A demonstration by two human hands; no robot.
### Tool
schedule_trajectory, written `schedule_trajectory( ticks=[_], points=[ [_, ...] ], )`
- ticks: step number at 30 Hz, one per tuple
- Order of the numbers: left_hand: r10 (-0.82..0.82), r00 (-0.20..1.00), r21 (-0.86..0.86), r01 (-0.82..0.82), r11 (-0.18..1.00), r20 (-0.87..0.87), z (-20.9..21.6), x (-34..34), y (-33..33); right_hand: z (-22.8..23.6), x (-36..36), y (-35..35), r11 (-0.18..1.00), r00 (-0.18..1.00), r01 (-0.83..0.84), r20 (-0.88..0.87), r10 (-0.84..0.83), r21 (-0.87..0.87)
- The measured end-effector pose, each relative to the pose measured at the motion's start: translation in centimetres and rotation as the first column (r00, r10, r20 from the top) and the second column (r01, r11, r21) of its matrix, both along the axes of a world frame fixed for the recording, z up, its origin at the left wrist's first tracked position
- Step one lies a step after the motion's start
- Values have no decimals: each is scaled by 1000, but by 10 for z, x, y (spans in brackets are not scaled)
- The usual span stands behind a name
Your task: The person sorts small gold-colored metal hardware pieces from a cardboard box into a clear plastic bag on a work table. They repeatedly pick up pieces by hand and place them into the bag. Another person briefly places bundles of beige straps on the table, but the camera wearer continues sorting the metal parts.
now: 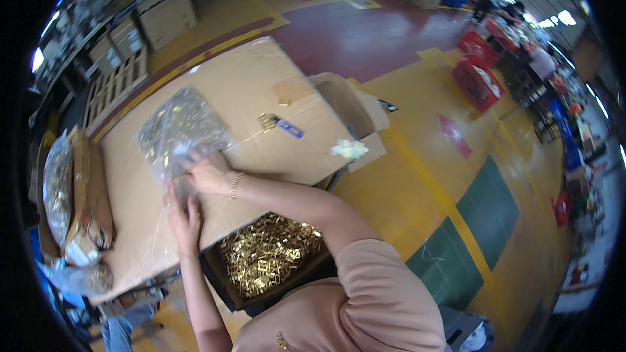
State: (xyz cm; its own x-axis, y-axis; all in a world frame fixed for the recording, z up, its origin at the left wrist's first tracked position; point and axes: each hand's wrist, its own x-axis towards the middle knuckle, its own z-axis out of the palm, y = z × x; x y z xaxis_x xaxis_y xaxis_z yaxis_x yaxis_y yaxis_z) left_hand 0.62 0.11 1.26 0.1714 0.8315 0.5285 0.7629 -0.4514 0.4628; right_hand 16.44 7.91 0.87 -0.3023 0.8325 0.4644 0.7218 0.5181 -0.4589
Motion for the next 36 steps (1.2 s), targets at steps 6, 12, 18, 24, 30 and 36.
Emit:
schedule_trajectory(
  ticks=[6,12,18,24,30,36],
  points=[
    [-15,1000,31,15,999,9,3,1,0,28,40,-51,969,960,-243,131,247,-44],
    [-15,1000,-10,15,1000,-3,8,0,-2,40,93,-59,952,956,-266,-170,240,-151],
    [-11,985,-63,22,998,173,7,-7,0,25,81,-80,962,950,-270,174,259,42],
    [-46,956,-36,59,998,290,5,-12,2,18,40,-98,894,861,-448,276,427,16],
    [-57,936,-49,79,996,348,7,-12,1,14,40,-110,906,851,-417,318,419,-76],
    [-49,938,-49,71,996,344,7,-12,1,22,65,-124,971,920,-237,318,231,-20]
  ],
)
